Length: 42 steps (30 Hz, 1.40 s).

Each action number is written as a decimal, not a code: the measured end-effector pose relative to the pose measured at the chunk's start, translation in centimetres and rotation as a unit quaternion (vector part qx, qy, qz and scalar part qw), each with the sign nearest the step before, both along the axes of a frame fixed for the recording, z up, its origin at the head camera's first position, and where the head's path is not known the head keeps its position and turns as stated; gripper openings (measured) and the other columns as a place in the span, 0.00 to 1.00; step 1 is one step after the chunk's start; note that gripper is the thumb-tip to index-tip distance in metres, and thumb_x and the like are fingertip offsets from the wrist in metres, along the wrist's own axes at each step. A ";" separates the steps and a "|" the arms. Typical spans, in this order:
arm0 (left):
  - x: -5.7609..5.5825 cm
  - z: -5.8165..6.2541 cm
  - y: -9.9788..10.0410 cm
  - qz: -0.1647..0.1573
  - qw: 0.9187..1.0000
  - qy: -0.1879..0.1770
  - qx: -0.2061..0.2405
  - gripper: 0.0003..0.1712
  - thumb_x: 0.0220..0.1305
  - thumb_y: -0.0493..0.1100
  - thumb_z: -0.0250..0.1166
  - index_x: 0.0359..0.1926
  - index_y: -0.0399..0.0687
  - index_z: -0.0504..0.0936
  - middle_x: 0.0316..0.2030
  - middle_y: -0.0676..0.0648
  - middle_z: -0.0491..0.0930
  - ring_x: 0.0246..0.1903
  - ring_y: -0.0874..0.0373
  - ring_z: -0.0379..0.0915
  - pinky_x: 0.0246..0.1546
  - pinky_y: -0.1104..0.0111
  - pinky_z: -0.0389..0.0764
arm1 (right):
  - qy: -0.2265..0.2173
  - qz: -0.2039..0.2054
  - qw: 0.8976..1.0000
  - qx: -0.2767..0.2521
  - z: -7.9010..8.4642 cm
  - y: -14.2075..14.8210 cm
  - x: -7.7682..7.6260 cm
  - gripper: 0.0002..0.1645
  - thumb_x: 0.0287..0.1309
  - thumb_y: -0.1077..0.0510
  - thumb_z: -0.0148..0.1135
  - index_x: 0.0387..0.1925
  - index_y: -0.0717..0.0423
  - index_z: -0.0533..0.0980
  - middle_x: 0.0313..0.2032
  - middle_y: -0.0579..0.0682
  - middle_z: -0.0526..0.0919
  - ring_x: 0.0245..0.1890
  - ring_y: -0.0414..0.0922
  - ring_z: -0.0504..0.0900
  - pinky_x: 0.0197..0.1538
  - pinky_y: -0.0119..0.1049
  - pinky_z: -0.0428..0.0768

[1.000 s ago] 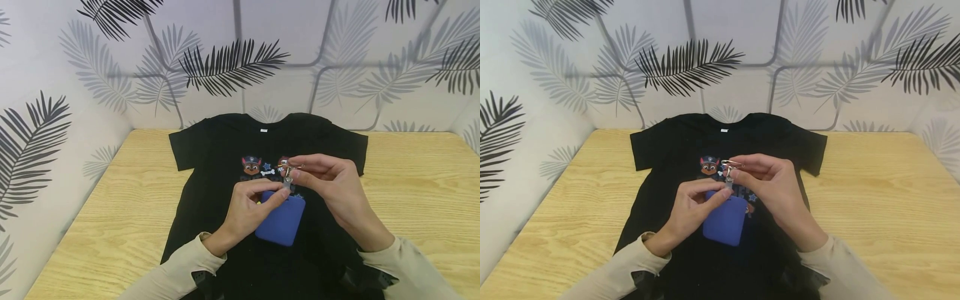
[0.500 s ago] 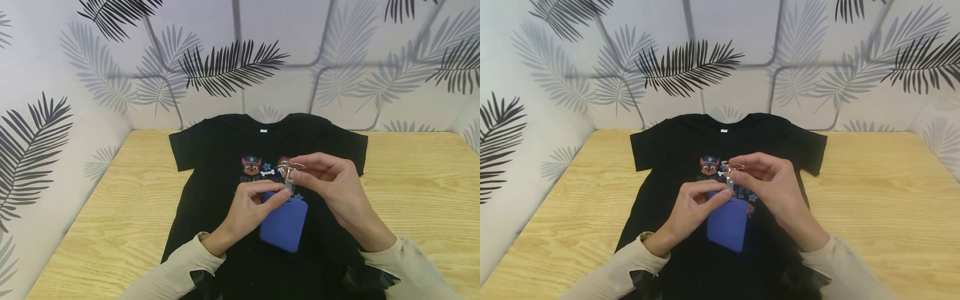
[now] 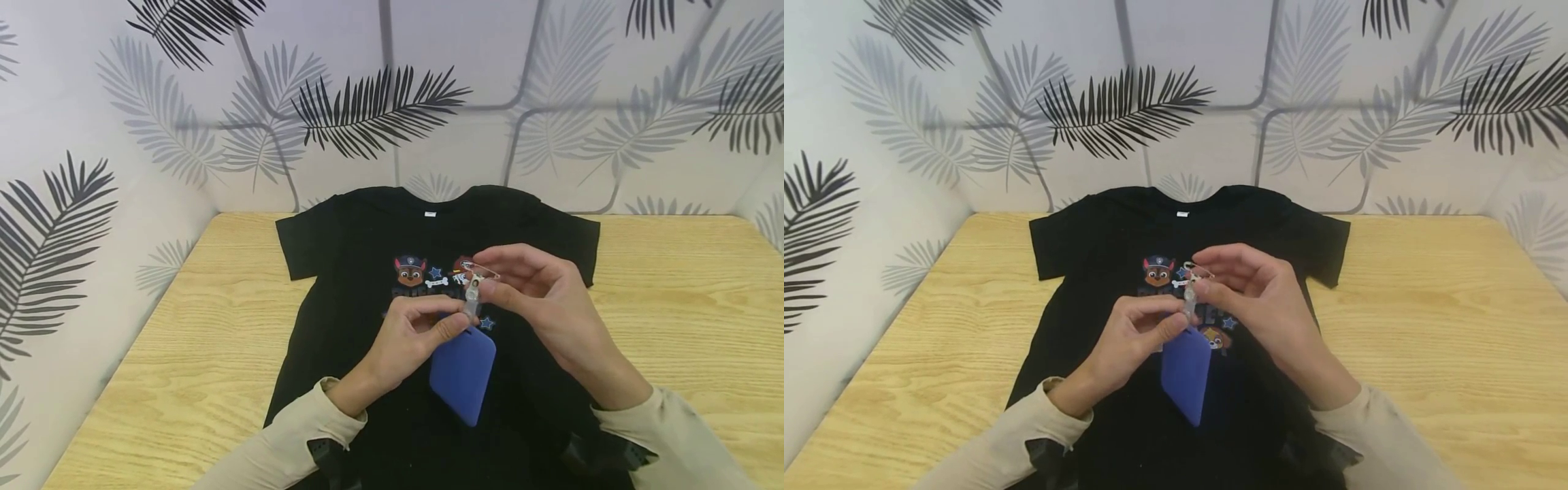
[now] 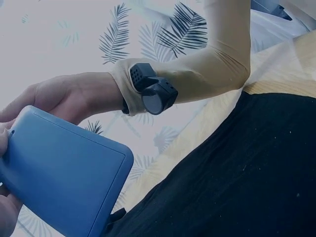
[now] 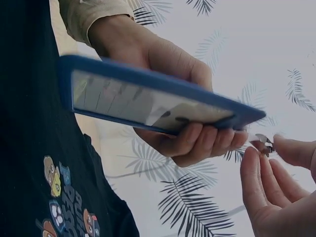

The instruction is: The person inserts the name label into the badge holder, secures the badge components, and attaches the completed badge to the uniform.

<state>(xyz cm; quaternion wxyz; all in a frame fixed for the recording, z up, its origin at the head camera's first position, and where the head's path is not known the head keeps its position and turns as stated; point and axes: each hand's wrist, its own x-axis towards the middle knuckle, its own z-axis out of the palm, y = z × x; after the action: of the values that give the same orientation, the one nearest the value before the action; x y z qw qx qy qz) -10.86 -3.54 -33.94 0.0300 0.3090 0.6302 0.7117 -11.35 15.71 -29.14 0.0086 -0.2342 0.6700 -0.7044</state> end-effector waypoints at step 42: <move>-0.3 -1.2 0.7 -0.277 0.920 -0.170 0.220 0.13 0.71 0.50 0.51 0.36 0.50 0.78 0.33 0.53 0.74 0.34 0.58 0.67 0.46 0.64 0.69 | 0.202 0.039 0.978 -0.018 -1.3 0.0 -1.3 0.08 0.66 0.64 0.56 0.35 0.67 0.79 0.28 0.49 0.81 0.27 0.41 0.78 0.31 0.29 0.78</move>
<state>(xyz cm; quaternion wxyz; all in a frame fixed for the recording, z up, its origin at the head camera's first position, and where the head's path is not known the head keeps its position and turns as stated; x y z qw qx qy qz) -11.21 -2.88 -35.10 0.2644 0.3443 0.3321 0.8374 -12.60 15.76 -30.43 -0.1038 -0.3976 0.6357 -0.6535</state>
